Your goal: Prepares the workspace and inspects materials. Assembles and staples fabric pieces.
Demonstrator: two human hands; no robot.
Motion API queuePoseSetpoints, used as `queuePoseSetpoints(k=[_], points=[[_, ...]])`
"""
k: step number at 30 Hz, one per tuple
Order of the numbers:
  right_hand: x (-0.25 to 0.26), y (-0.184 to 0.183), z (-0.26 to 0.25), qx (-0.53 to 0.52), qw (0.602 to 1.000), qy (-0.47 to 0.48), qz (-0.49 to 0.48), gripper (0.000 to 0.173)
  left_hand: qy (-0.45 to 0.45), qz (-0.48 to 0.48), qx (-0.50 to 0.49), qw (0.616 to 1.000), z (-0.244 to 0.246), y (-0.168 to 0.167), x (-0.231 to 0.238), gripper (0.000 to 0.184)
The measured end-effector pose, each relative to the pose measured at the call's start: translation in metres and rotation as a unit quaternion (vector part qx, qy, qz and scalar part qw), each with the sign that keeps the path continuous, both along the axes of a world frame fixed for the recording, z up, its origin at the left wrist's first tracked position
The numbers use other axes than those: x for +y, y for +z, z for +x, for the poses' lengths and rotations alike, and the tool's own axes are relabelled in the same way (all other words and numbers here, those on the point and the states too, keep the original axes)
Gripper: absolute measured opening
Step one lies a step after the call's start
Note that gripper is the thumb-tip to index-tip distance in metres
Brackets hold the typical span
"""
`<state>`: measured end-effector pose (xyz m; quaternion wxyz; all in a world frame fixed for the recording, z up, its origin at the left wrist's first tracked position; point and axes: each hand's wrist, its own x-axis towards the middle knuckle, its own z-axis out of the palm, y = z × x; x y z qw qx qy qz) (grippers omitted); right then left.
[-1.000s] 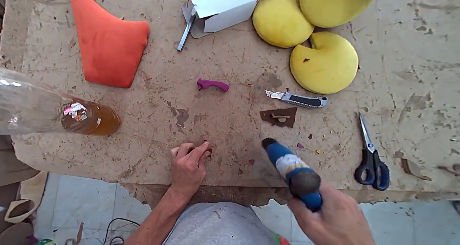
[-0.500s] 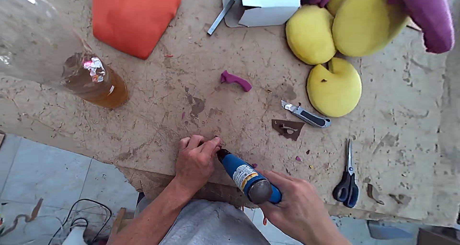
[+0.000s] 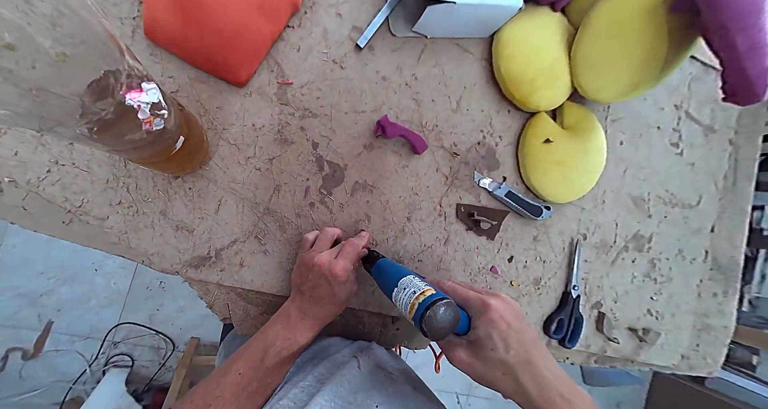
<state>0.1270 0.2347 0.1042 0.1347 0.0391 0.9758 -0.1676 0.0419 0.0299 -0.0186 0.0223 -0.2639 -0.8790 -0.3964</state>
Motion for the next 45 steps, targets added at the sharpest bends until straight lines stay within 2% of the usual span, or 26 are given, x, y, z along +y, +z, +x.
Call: queuePoseSetpoints(k=[3, 7, 10, 13, 17, 19, 21, 22, 23, 24, 25, 26, 28, 30, 32, 34, 36, 38, 42, 45], points=[[0.003, 0.0, -0.01, -0.021, 1.0, 0.011, 0.017, 0.035, -0.001, 0.002, -0.007, 1.0, -0.001, -0.001, -0.001, 0.025], [0.007, 0.009, -0.022, -0.064, 0.998, 0.006, -0.002, 0.021, 0.004, 0.015, -0.006, 1.0, -0.004, 0.002, -0.002, 0.022], [0.03, 0.017, -0.004, 0.02, 0.999, -0.018, -0.038, 0.03, -0.006, 0.016, 0.002, 1.0, -0.009, 0.002, -0.003, 0.024], [0.057, 0.023, 0.037, 0.102, 0.99, -0.098, 0.006, 0.028, -0.036, 0.008, -0.015, 0.999, -0.01, 0.006, -0.011, 0.031], [0.076, 0.0, 0.078, 0.106, 0.977, -0.16, 0.092, 0.063, -0.064, -0.034, 0.008, 0.997, -0.004, 0.009, -0.012, 0.059], [0.08, -0.022, 0.087, 0.091, 0.974, -0.182, 0.1, 0.076, -0.054, -0.047, 0.031, 0.997, 0.001, 0.006, -0.008, 0.055], [0.082, -0.043, 0.093, 0.077, 0.973, -0.2, 0.089, 0.077, -0.035, -0.027, 0.04, 0.998, 0.007, 0.004, -0.001, 0.044], [0.082, -0.051, 0.094, 0.069, 0.973, -0.204, 0.083, 0.077, -0.027, -0.001, 0.016, 1.0, 0.009, 0.007, 0.002, 0.042], [0.081, -0.054, 0.094, 0.064, 0.973, -0.206, 0.079, 0.078, -0.02, 0.036, -0.054, 0.998, 0.01, 0.015, 0.003, 0.042], [0.079, -0.053, 0.093, 0.071, 0.972, -0.208, 0.08, 0.076, -0.014, 0.091, -0.163, 0.982, 0.01, 0.03, 0.004, 0.046], [0.075, -0.046, 0.09, 0.092, 0.971, -0.21, 0.074, 0.071, -0.009, 0.165, -0.269, 0.949, 0.008, 0.048, 0.005, 0.049], [0.068, -0.033, 0.086, 0.119, 0.968, -0.213, 0.058, 0.064, -0.017, 0.24, -0.346, 0.907, 0.007, 0.065, 0.005, 0.049], [0.045, -0.003, 0.076, 0.176, 0.959, -0.219, -0.035, 0.051, -0.067, 0.347, -0.414, 0.839, 0.009, 0.095, 0.004, 0.049], [0.017, 0.021, 0.063, 0.201, 0.93, -0.211, -0.226, 0.044, -0.124, 0.394, -0.411, 0.813, 0.012, 0.119, 0.005, 0.05], [-0.007, 0.041, 0.049, 0.215, 0.874, -0.185, -0.394, 0.043, -0.167, 0.393, -0.379, 0.821, 0.017, 0.141, 0.006, 0.048], [-0.02, 0.054, 0.042, 0.234, 0.829, -0.163, -0.481, 0.041, -0.196, 0.371, -0.318, 0.85, 0.023, 0.157, 0.006, 0.044], [-0.026, 0.06, 0.039, 0.258, 0.801, -0.159, -0.517, 0.032, -0.215, 0.348, -0.247, 0.879, 0.028, 0.164, 0.006, 0.04], [-0.028, 0.064, 0.04, 0.27, 0.785, -0.157, -0.534, 0.023, -0.218, 0.341, -0.215, 0.889, 0.032, 0.168, 0.004, 0.028], [-0.03, 0.067, 0.041, 0.254, 0.773, -0.14, -0.565, 0.02, -0.183, 0.348, -0.224, 0.892, 0.035, 0.175, 0.003, 0.017], [-0.035, 0.062, 0.039, 0.241, 0.735, -0.158, -0.613, 0.015, -0.133, 0.325, -0.275, 0.895, 0.036, 0.184, 0.004, 0.014]])
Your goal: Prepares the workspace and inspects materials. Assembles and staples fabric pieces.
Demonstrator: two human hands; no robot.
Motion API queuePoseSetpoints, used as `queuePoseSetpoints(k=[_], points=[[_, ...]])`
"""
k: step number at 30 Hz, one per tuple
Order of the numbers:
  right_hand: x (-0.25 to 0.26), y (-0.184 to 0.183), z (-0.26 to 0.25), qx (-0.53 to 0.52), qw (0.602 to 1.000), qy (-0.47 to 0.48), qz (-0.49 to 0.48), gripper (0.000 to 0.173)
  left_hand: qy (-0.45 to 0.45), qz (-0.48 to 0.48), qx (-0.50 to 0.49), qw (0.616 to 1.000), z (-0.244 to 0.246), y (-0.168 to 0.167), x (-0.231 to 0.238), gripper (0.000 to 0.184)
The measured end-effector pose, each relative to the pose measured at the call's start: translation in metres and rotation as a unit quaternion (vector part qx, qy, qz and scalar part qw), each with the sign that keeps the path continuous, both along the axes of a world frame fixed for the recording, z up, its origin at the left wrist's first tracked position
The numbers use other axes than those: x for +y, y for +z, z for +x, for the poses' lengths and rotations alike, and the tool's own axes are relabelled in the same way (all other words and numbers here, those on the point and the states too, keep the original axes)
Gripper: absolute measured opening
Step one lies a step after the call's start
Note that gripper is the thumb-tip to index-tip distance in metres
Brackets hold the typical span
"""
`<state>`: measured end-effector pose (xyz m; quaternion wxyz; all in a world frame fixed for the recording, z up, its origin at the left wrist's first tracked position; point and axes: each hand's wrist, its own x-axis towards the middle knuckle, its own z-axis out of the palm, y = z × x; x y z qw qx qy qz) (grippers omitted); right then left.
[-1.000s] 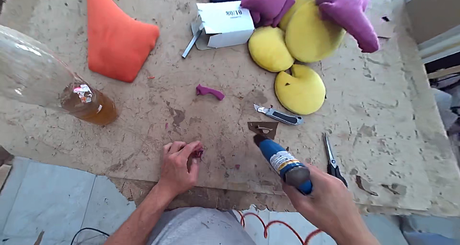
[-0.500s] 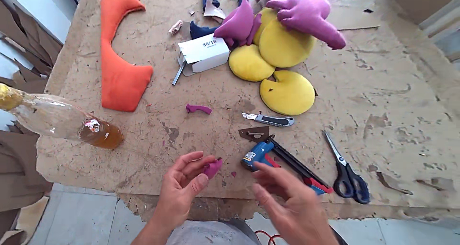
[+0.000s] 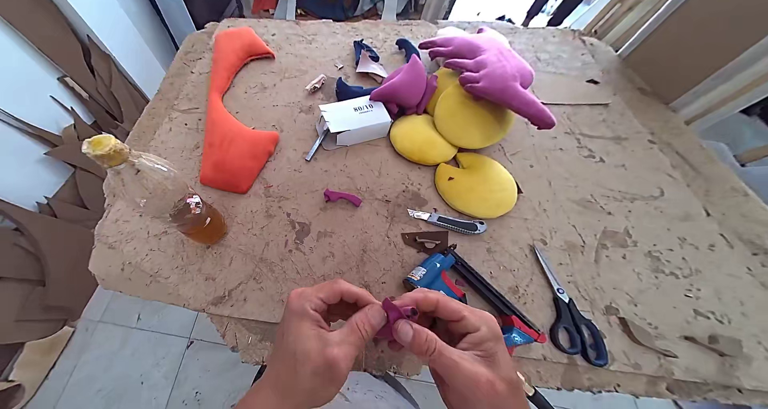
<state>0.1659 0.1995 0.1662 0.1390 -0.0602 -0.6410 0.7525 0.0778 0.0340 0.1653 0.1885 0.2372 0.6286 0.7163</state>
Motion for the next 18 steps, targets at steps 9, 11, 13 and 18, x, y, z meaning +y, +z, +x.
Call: queuePoseSetpoints(k=[9, 11, 13, 18], points=[[-0.014, -0.003, -0.012, -0.054, 0.993, -0.067, -0.081, 0.016, -0.037, -0.033, -0.037, 0.998, -0.004, -0.001, -0.009, 0.026], [-0.015, 0.0, -0.014, -0.019, 0.996, -0.077, -0.033, 0.018, -0.03, -0.021, 0.036, 0.999, -0.004, -0.001, -0.01, 0.024], [-0.015, 0.003, -0.015, 0.02, 0.999, -0.044, -0.022, 0.021, 0.009, 0.014, 0.046, 0.999, -0.003, 0.0, -0.008, 0.019], [-0.021, 0.007, -0.02, 0.072, 0.994, -0.065, 0.055, 0.022, -0.016, 0.092, 0.074, 0.993, -0.009, 0.0, -0.012, 0.021]])
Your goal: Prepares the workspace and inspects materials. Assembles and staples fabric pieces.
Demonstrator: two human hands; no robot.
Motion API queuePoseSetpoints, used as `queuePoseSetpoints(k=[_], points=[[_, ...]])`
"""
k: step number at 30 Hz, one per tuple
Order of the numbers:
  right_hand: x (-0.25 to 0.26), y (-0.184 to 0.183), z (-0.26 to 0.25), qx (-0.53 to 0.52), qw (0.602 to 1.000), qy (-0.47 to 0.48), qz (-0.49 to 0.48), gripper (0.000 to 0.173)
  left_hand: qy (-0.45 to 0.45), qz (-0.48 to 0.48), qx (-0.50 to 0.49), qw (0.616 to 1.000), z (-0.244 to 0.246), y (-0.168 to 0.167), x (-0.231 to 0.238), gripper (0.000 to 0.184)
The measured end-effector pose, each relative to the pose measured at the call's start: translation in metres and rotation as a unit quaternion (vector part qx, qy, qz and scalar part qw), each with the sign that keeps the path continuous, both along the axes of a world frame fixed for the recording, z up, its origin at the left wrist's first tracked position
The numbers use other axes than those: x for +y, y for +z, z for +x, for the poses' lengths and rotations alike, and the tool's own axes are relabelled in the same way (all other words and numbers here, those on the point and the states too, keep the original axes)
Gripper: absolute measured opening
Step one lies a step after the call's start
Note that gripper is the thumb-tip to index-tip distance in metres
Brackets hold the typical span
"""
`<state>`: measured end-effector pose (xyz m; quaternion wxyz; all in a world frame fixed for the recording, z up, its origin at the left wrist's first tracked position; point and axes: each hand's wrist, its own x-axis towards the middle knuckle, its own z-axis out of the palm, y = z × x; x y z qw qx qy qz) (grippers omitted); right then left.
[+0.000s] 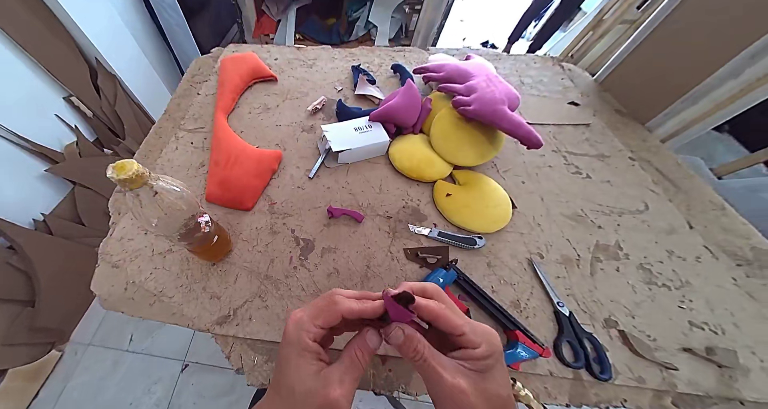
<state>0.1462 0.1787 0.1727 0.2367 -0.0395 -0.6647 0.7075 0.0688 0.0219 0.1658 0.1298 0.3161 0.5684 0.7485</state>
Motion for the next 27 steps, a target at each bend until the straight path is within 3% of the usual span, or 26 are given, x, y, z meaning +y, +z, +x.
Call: queuePoseSetpoints(k=[4, 7, 14, 17, 21, 27], points=[[0.001, 0.002, 0.003, 0.007, 0.982, -0.042, 0.183, 0.023, 0.112, -0.099, 0.161, 0.976, -0.002, 0.01, -0.006, 0.017], [0.001, 0.007, 0.007, 0.012, 0.968, -0.055, 0.245, 0.023, 0.135, -0.129, 0.242, 0.952, -0.004, 0.02, -0.006, 0.018], [-0.007, 0.015, 0.012, -0.017, 0.947, -0.089, 0.309, 0.023, 0.117, -0.132, 0.267, 0.947, -0.008, 0.019, 0.0, 0.013], [-0.009, 0.019, 0.012, -0.016, 0.949, -0.1, 0.298, 0.021, 0.094, -0.135, 0.241, 0.956, -0.01, 0.02, 0.0, 0.015], [-0.011, 0.018, 0.007, 0.019, 0.978, -0.065, 0.195, 0.022, 0.022, -0.107, 0.093, 0.99, -0.013, 0.023, 0.005, 0.025], [-0.011, 0.009, -0.003, 0.023, 0.99, -0.062, 0.122, 0.021, 0.052, -0.1, 0.048, 0.992, -0.014, 0.009, 0.017, 0.024]])
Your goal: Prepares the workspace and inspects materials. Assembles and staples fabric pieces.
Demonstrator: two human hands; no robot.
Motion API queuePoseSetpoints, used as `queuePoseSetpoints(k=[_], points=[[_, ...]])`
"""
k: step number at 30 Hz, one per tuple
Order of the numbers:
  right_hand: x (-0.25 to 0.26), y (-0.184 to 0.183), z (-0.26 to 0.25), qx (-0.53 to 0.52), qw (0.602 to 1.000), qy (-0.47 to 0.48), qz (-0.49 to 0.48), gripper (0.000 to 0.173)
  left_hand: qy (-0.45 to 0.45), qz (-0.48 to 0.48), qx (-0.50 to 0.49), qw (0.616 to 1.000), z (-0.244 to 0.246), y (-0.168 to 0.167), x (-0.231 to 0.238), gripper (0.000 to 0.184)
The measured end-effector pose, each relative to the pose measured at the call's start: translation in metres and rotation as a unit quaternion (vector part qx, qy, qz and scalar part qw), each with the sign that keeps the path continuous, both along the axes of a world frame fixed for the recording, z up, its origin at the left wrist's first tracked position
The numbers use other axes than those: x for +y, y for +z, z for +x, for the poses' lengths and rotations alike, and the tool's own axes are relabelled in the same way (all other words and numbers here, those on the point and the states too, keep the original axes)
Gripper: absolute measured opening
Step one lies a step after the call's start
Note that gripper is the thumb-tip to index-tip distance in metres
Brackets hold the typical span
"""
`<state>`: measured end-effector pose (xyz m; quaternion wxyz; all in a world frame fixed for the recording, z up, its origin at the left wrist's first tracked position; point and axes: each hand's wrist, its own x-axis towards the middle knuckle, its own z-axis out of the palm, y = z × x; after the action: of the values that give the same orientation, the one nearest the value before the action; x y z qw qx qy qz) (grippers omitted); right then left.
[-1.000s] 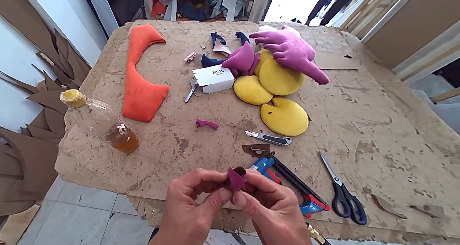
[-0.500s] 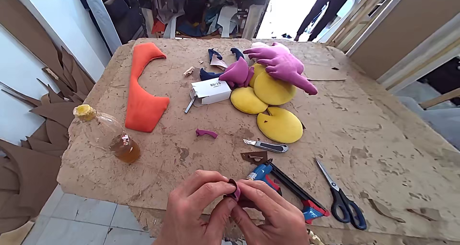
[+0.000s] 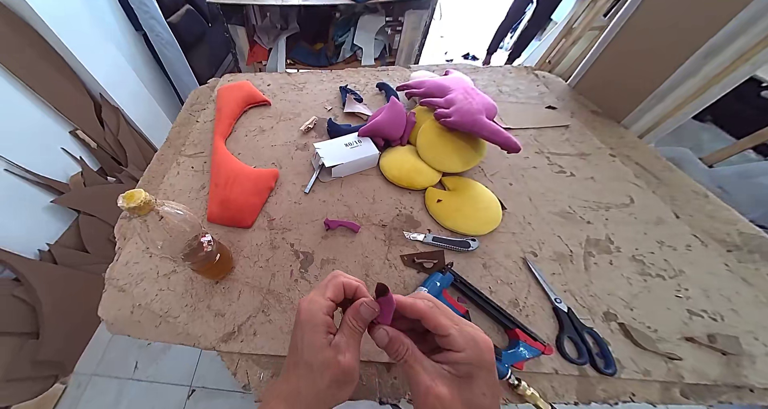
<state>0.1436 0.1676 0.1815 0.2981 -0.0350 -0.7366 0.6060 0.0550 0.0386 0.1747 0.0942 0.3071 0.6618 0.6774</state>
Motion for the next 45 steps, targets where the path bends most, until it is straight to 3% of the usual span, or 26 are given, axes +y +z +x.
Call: queuePoseSetpoints(k=[5, 9, 14, 17, 21, 24, 26, 30, 32, 37, 40, 45], points=[[0.003, -0.029, -0.009, -0.014, 0.999, 0.007, -0.048, 0.02, 0.008, -0.036, -0.071, 0.997, -0.004, -0.014, 0.0, 0.019], [0.007, -0.073, -0.024, -0.094, 0.981, 0.049, -0.163, 0.016, 0.034, -0.083, -0.12, 0.989, -0.011, -0.049, -0.003, 0.012], [-0.001, -0.135, -0.037, -0.172, 0.952, 0.039, -0.25, 0.022, 0.086, -0.193, -0.013, 0.977, -0.019, -0.109, -0.001, 0.011], [0.001, -0.162, -0.036, -0.246, 0.959, -0.008, -0.141, 0.021, 0.101, -0.244, 0.035, 0.964, -0.015, -0.142, 0.004, 0.012], [0.009, -0.178, -0.026, -0.321, 0.937, -0.053, 0.13, 0.018, 0.114, -0.28, 0.162, 0.939, 0.001, -0.184, 0.014, 0.013], [0.026, -0.155, -0.01, -0.338, 0.896, -0.082, 0.275, 0.016, 0.12, -0.302, 0.232, 0.917, 0.011, -0.193, 0.019, 0.015], [0.053, -0.131, 0.014, -0.337, 0.856, -0.159, 0.358, 0.024, 0.128, -0.308, 0.243, 0.911, 0.012, -0.193, 0.021, 0.015], [0.108, -0.135, 0.061, -0.431, 0.789, -0.21, 0.385, 0.077, 0.149, -0.311, 0.214, 0.914, 0.014, -0.189, 0.024, 0.016], [0.119, -0.145, 0.071, -0.468, 0.771, -0.198, 0.383, 0.089, 0.161, -0.304, 0.192, 0.919, 0.014, -0.189, 0.025, 0.018], [0.137, -0.139, 0.067, -0.511, 0.748, -0.159, 0.393, 0.078, 0.166, -0.301, 0.174, 0.923, 0.014, -0.19, 0.025, 0.017], [0.129, -0.114, 0.065, -0.516, 0.748, -0.132, 0.396, 0.068, 0.164, -0.301, 0.173, 0.923, 0.014, -0.191, 0.025, 0.017], [0.09, -0.047, 0.056, -0.521, 0.805, 0.007, 0.283, 0.038, 0.175, -0.313, 0.171, 0.918, 0.014, -0.19, 0.026, 0.017]])
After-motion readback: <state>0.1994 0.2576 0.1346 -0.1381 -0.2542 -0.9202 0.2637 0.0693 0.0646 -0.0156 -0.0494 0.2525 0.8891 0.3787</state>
